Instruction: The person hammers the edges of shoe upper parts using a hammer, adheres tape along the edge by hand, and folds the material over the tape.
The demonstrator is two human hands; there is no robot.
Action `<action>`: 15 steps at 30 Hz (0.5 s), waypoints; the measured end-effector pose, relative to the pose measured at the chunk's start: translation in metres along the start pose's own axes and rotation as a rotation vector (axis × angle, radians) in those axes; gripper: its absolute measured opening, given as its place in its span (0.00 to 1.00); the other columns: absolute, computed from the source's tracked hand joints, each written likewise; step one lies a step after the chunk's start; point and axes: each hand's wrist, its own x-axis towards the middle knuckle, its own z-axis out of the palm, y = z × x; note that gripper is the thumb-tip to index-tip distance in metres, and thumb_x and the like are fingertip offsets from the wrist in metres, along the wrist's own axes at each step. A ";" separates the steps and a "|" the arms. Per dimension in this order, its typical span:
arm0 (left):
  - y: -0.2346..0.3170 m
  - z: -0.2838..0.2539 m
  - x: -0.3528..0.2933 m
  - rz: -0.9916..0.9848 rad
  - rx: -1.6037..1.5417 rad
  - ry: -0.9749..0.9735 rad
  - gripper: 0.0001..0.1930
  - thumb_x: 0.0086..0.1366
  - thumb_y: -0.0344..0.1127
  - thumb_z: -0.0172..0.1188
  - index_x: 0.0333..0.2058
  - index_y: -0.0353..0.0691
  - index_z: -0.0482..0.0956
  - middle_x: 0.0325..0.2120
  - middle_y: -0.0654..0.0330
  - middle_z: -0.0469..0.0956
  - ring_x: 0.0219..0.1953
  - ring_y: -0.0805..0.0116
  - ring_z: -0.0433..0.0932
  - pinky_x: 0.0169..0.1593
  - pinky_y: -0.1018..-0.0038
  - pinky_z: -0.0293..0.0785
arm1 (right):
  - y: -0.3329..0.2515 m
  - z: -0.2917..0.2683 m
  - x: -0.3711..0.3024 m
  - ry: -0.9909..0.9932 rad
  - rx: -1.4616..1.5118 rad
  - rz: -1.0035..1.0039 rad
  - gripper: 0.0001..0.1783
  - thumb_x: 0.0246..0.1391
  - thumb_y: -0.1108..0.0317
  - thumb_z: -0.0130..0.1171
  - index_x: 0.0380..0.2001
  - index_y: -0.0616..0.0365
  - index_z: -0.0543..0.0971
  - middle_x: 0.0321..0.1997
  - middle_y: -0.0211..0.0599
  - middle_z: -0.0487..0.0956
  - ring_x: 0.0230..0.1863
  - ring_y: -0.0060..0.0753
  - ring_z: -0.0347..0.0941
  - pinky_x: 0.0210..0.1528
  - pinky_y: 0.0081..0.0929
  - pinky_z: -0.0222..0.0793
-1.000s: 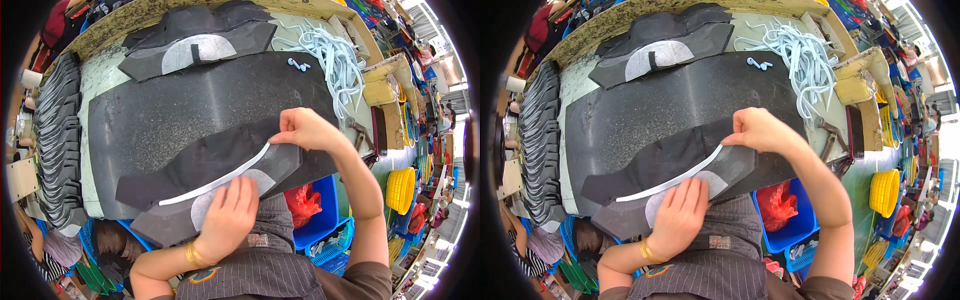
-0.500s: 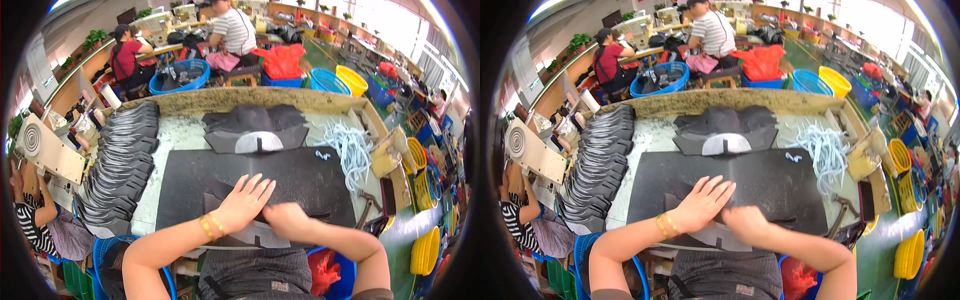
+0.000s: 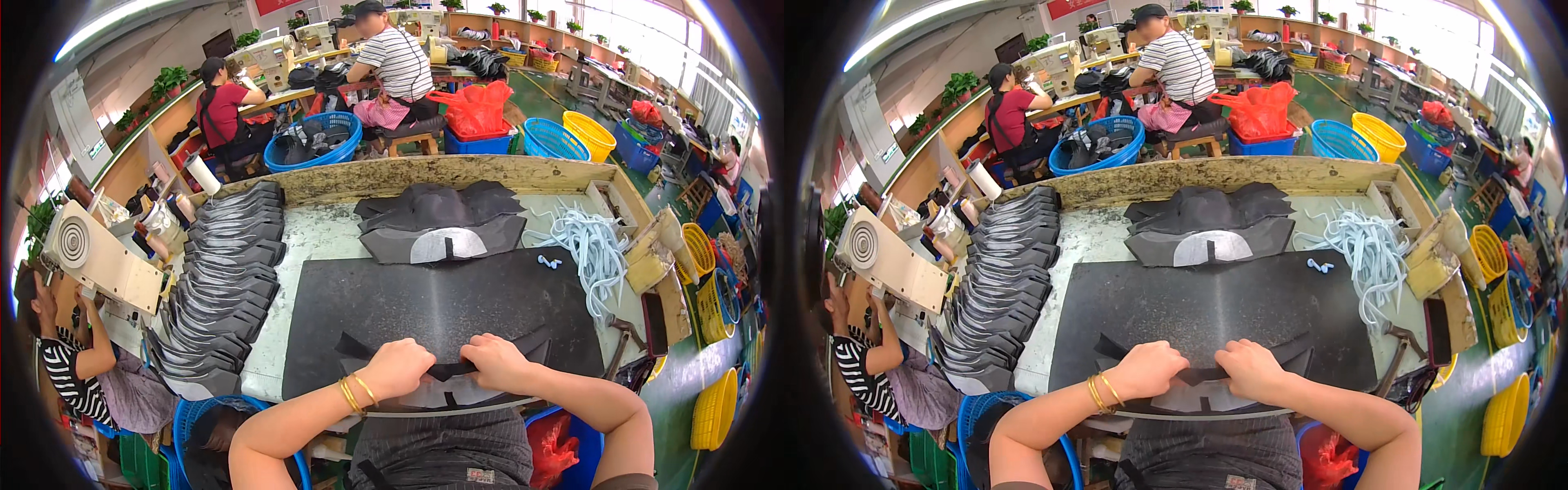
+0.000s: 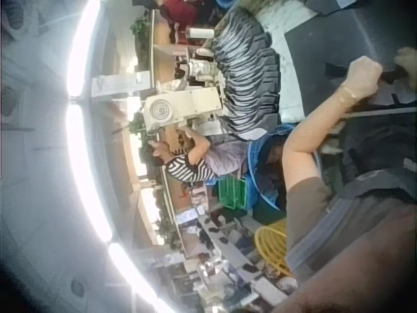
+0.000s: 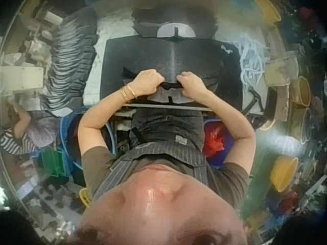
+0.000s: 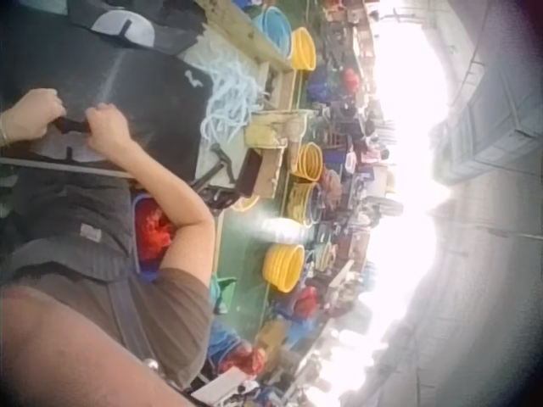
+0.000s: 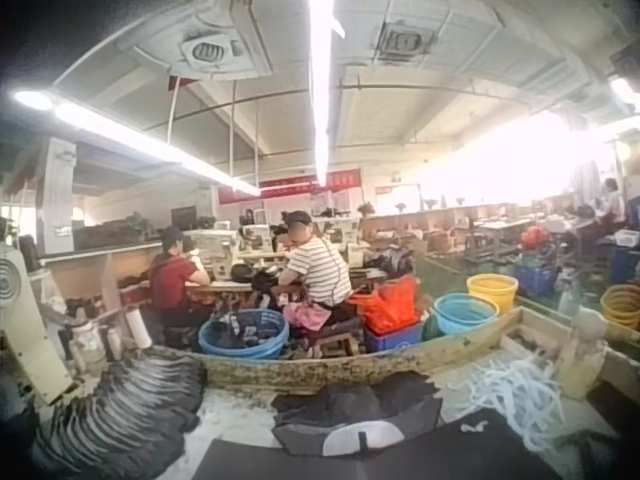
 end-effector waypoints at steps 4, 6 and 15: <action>0.002 -0.001 -0.001 0.032 0.038 -0.053 0.07 0.47 0.29 0.60 0.28 0.41 0.79 0.26 0.60 0.77 0.35 0.61 0.75 0.38 0.67 0.76 | -0.004 0.007 -0.010 0.070 -0.080 -0.102 0.12 0.38 0.72 0.62 0.31 0.58 0.76 0.33 0.40 0.73 0.39 0.44 0.70 0.44 0.37 0.67; 0.011 0.003 -0.007 0.099 0.067 0.050 0.06 0.47 0.30 0.60 0.27 0.39 0.78 0.25 0.60 0.76 0.34 0.61 0.74 0.37 0.68 0.76 | -0.007 0.011 -0.019 0.129 -0.112 -0.147 0.13 0.36 0.73 0.60 0.32 0.57 0.76 0.33 0.38 0.72 0.39 0.42 0.69 0.43 0.35 0.66; 0.033 0.027 -0.032 -0.021 0.183 0.384 0.14 0.49 0.31 0.56 0.36 0.36 0.80 0.29 0.64 0.75 0.30 0.69 0.71 0.31 0.75 0.73 | -0.021 0.011 -0.025 0.331 -0.203 -0.245 0.20 0.38 0.71 0.58 0.39 0.63 0.78 0.31 0.33 0.72 0.36 0.34 0.68 0.41 0.29 0.65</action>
